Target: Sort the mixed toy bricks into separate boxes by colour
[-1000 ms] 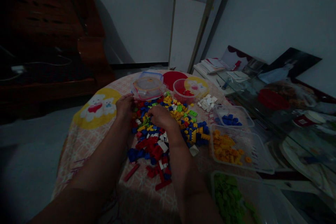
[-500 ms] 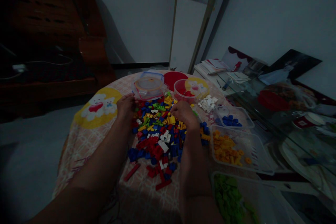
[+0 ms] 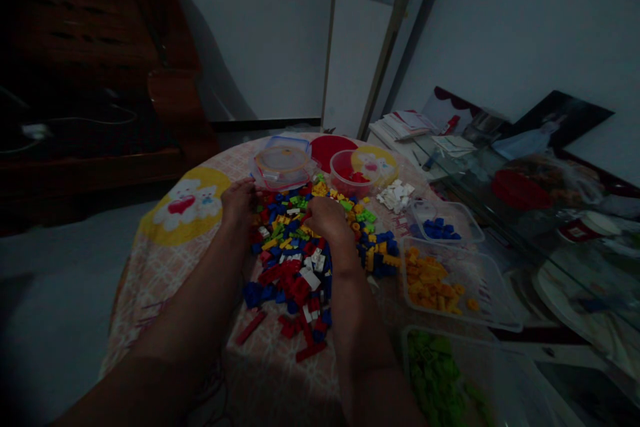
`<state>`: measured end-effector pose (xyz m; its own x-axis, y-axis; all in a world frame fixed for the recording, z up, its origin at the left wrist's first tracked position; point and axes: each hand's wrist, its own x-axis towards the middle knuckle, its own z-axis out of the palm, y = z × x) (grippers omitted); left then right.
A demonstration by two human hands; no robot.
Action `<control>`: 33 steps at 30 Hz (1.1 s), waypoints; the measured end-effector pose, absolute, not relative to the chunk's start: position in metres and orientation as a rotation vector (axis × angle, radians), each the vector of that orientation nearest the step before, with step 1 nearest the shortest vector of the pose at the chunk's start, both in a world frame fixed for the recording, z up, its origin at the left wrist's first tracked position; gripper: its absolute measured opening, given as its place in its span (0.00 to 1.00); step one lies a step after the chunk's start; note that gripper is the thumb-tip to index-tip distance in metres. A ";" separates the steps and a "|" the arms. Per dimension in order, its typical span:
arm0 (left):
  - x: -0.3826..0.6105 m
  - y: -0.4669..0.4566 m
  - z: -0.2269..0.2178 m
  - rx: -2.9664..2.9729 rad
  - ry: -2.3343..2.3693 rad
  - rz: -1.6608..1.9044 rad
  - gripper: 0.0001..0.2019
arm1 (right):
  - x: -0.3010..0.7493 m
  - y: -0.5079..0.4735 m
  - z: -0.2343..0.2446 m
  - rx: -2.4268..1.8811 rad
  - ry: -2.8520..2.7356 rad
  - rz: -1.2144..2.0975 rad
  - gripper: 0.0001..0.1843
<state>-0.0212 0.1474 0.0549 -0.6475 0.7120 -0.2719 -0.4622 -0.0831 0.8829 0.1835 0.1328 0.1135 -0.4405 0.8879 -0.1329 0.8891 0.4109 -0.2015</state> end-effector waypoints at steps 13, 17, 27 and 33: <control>-0.021 0.147 0.054 0.301 1.343 1.855 0.08 | 0.186 0.143 0.103 1.791 2.674 -0.357 0.11; -0.021 0.147 0.055 0.288 1.364 1.845 0.09 | 0.201 0.151 0.099 1.892 2.827 -0.729 0.13; -0.020 0.145 0.057 0.281 1.372 1.839 0.09 | 0.224 0.163 0.101 2.930 2.562 -2.151 0.09; -0.020 0.144 0.058 0.290 1.362 1.837 0.09 | 0.232 0.172 0.091 3.078 2.577 -2.177 0.13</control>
